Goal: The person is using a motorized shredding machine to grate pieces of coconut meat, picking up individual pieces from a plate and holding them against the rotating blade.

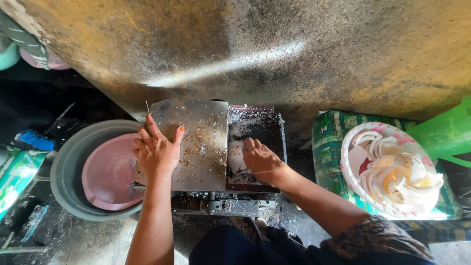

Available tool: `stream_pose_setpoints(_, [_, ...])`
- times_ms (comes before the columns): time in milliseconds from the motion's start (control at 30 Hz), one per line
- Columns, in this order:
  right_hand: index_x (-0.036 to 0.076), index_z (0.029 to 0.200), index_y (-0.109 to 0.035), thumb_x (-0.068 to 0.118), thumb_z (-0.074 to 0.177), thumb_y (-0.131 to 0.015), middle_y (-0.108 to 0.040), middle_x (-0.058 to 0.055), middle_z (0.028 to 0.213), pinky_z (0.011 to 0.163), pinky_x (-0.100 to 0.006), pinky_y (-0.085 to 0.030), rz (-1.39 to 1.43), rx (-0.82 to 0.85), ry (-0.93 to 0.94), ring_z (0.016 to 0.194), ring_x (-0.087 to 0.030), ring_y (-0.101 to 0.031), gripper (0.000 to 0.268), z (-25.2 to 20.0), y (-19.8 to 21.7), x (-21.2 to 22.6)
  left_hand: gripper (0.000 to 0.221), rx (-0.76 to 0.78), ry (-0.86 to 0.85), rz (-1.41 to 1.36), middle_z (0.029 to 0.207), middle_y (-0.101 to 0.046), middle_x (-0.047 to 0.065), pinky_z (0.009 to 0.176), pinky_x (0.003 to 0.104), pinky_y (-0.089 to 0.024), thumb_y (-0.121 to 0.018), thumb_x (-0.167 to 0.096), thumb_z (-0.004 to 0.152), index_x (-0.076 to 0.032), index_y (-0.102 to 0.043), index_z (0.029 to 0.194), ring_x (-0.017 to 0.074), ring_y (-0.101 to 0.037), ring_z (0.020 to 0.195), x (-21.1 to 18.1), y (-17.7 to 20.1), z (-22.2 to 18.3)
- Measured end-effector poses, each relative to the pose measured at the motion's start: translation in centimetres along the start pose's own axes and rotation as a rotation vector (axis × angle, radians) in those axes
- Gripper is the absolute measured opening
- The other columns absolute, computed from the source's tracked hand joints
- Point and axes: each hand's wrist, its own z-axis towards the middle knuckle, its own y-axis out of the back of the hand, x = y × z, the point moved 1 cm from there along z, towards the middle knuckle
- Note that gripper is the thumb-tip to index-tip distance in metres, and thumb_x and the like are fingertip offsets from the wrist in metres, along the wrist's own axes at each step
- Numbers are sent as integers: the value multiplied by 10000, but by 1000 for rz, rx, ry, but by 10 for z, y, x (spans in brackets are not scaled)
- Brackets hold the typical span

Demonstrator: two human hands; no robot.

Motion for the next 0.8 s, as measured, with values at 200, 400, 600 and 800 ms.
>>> stream_pose_setpoints(200, [81,864,-615,180,817,-618,-561,-74,779,552,-300,-539,104,100,181,666,-258,-675,110,-6,-28,-18,961,-8,2,15,1504,-411,247,960,549,-400,-326,-779,952,-90,-239,1617,478,-508,1232,-2,-4,2])
stream_pose_setpoints(400, [-37,1035,-578,329,706,-863,-654,-209,960,888,-458,-555,619,519,77,1001,-407,-680,570,21,-87,-30,952,-12,3,50,1491,-426,232,916,512,-412,-323,-777,954,-95,-253,1614,443,-531,1187,-2,-7,4])
stream_pose_setpoints(600, [-1,967,-648,422,607,-914,-663,-157,977,895,-405,-561,593,559,58,1014,-350,-675,616,34,-125,-23,950,-34,1,51,1490,-425,231,897,504,-412,-337,-773,952,-96,-259,1613,431,-538,1159,0,-14,7])
stream_pose_setpoints(800, [26,925,-657,462,532,-934,-657,-145,936,892,-415,-569,509,469,80,1000,-337,-676,649,28,-168,-14,960,-43,2,45,1500,-417,215,890,493,-404,-341,-785,938,-107,-253,1613,413,-525,1152,0,-15,7])
